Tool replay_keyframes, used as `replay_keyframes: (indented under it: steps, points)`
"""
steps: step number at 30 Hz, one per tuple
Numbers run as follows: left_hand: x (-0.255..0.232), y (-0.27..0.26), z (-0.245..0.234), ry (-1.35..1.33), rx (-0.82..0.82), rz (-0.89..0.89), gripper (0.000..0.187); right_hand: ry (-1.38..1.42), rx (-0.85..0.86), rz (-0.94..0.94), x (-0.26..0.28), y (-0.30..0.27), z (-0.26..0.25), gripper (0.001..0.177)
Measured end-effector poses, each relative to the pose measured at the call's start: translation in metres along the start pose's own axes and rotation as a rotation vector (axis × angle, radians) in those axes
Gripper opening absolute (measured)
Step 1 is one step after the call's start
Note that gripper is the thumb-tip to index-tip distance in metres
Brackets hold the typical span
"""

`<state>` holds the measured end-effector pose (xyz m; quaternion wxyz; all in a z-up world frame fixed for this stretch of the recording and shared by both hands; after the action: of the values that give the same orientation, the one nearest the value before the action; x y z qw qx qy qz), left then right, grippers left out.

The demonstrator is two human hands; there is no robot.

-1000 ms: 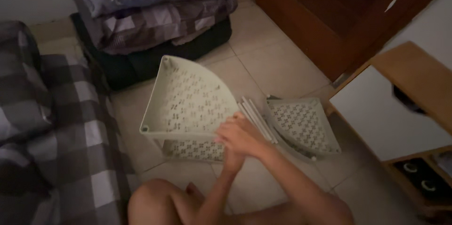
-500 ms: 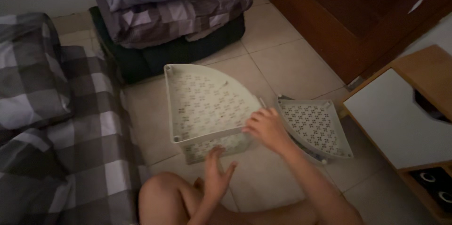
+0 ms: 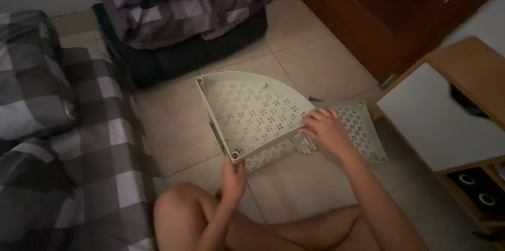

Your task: The person assembles a corner shelf unit by inserting white plastic poles into triangular perforated shelves and stacking them to form a three-tiered structure. They handle the shelves and poles by hand, aligning and securing each tier in sequence.

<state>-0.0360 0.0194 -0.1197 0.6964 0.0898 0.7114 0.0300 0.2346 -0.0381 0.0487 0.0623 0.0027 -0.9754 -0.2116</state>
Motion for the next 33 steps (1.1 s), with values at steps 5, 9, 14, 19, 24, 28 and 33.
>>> replay_keyframes:
  steps: [5, 9, 14, 19, 24, 28, 33]
  points:
    - [0.027, -0.014, 0.026, -0.023, 0.076, -0.085, 0.020, 0.025, -0.029, -0.024, 0.013, -0.010, -0.008, 0.047]
    - [0.048, -0.016, 0.032, -0.088, 0.065, -0.096, 0.013, 0.198, -0.051, -0.151, 0.077, -0.019, 0.001, 0.051]
    - [0.062, -0.010, 0.033, -0.040, 0.121, -0.065, 0.010, 0.266, -0.050, -0.206, 0.150, -0.025, 0.027, 0.051]
    - [0.054, -0.009, 0.032, -0.065, 0.099, 0.048, 0.009, 0.229, -0.208, -0.180, 0.169, -0.019, 0.039, 0.038]
    - [0.063, -0.009, 0.036, -0.093, 0.138, -0.011, 0.012, 0.354, -0.170, -0.259, 0.165, -0.007, 0.047, 0.029]
    - [0.061, -0.007, 0.032, 0.000, 0.097, 0.083, 0.012, 0.416, -0.149, -0.286, 0.167, -0.004, 0.041, 0.025]
    - [0.058, -0.006, 0.033, -0.098, 0.133, 0.035, 0.013, 0.439, -0.135, -0.285, 0.171, 0.001, 0.035, 0.023]
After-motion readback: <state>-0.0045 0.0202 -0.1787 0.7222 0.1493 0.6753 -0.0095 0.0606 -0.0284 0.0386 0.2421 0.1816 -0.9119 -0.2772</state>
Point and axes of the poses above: each hand's wrist, its own y-axis towards the middle knuckle, its own z-axis out of the palm, x = y × z, the point moved 6 cm from there along y, towards the middle knuckle, and after that the axes turned 9 degrees about -x, right-handed, at the moved point
